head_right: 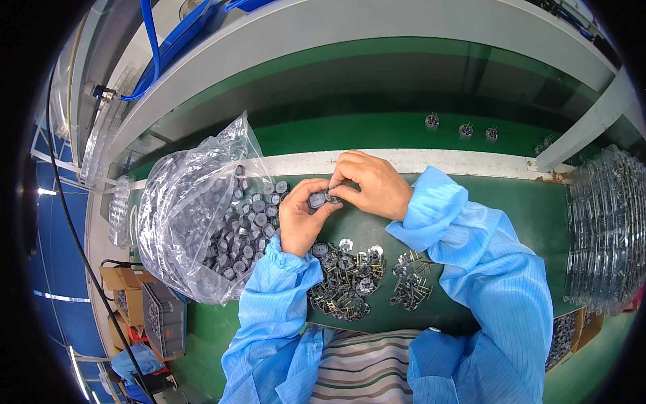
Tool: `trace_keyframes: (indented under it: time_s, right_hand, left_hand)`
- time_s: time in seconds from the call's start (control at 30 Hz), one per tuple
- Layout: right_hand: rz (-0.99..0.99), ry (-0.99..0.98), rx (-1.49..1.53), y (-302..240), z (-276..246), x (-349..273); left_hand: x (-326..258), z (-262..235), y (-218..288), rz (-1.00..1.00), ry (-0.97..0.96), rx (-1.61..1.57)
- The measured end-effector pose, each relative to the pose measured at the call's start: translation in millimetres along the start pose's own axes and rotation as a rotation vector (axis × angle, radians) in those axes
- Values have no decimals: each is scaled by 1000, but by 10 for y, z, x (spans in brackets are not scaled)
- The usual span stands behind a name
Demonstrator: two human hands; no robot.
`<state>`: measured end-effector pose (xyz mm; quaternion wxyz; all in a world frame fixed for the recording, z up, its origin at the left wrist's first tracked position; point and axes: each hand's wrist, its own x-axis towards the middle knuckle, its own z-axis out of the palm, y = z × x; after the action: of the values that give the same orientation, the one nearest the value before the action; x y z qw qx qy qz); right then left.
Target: The person inserts small metal pins into plastic housings by hand, one by one, at an assembly line.
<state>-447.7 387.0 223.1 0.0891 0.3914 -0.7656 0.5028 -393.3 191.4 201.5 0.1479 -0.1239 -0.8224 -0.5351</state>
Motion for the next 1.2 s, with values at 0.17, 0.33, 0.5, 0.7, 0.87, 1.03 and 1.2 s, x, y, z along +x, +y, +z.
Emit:
trace_keyframes:
  time_s: [0.17,0.33,0.5,0.7,0.87,1.03,1.2]
  right_hand:
    - [-86,-4,-160,-38,-23,9]
    - [-97,31,-134,-88,68,-18]
    - [515,-114,657,1,105,-46]
    - [71,80,-232,500,-210,-23]
    - [151,184,-738,952,-457,-113]
    - [52,137,-446,279,-791,-271]
    - [221,-476,-154,-391,-1034,-1176]
  left_hand:
    - [-5,9,22,-38,-19,6]
    - [-38,4,3,-86,-48,-71]
    - [-4,67,219,228,18,177]
    - [28,-62,179,206,131,292]
    - [124,-230,147,180,157,154]
    - [-189,-636,531,25,6,261]
    - [-1098,-976,717,48,-329,520]
